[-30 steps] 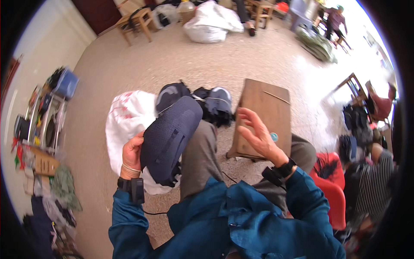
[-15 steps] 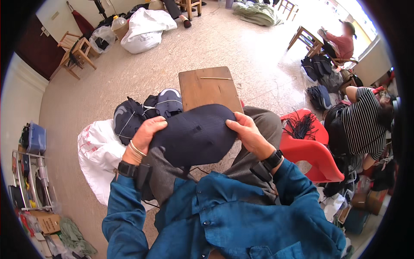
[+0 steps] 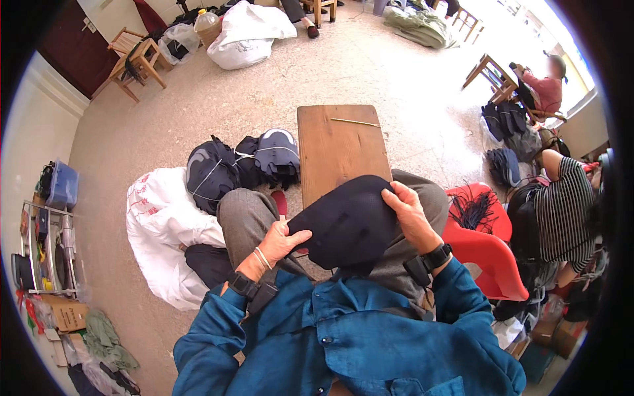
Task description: Organizing and bundling shoe upper components using rubber bands in a factory setting.
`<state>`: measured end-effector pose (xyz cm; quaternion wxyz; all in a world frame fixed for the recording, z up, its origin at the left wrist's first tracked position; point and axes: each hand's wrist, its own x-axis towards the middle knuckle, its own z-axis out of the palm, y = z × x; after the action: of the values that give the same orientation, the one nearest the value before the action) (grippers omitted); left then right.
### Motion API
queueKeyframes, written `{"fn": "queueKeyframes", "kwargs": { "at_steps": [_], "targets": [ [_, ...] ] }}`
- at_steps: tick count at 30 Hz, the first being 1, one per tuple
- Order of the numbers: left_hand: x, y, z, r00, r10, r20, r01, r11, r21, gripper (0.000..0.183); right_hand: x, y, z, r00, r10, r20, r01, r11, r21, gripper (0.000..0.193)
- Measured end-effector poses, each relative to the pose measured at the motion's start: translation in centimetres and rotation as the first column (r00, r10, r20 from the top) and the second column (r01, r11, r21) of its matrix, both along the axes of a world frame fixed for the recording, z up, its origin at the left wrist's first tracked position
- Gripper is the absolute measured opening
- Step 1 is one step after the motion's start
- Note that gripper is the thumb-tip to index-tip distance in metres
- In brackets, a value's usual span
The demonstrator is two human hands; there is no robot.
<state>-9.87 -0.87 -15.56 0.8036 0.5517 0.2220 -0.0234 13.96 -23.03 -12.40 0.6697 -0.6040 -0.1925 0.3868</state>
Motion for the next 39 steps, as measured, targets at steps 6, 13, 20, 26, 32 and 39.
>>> {"fn": "queueKeyframes", "kwargs": {
  "at_steps": [6,13,20,26,32,39],
  "targets": [
    [1.9,-0.2,-0.1,0.981,0.18,0.069,-0.183,0.983,0.034,0.028,2.8,3.9,0.7,0.981,-0.035,0.193,0.045,0.998,-0.049,0.018],
    [4.6,0.3,-2.8,0.942,0.334,-0.047,-0.335,0.942,-0.026,0.029,5.1,6.8,0.5,0.637,-0.218,0.739,0.317,0.948,0.007,0.024],
    [4.7,-0.2,-2.8,0.902,0.422,-0.092,-0.424,0.906,-0.005,0.025,1.7,3.6,-5.1,0.385,0.218,0.897,-0.017,0.973,-0.23,0.041],
    [4.0,0.1,-3.4,0.908,0.395,-0.143,-0.366,0.911,0.193,0.023,0.7,3.4,-4.9,0.357,0.267,0.895,-0.002,0.959,-0.285,0.046],
    [3.5,0.1,-4.5,0.928,0.356,-0.112,-0.321,0.914,0.247,0.026,1.4,3.2,-5.2,0.309,0.259,0.915,0.066,0.954,-0.292,0.05],
    [3.0,0.6,-8.0,0.956,0.293,-0.009,-0.256,0.85,0.461,0.028,1.3,3.0,-5.8,0.314,0.217,0.924,0.206,0.935,-0.289,0.056]
  ]
}}
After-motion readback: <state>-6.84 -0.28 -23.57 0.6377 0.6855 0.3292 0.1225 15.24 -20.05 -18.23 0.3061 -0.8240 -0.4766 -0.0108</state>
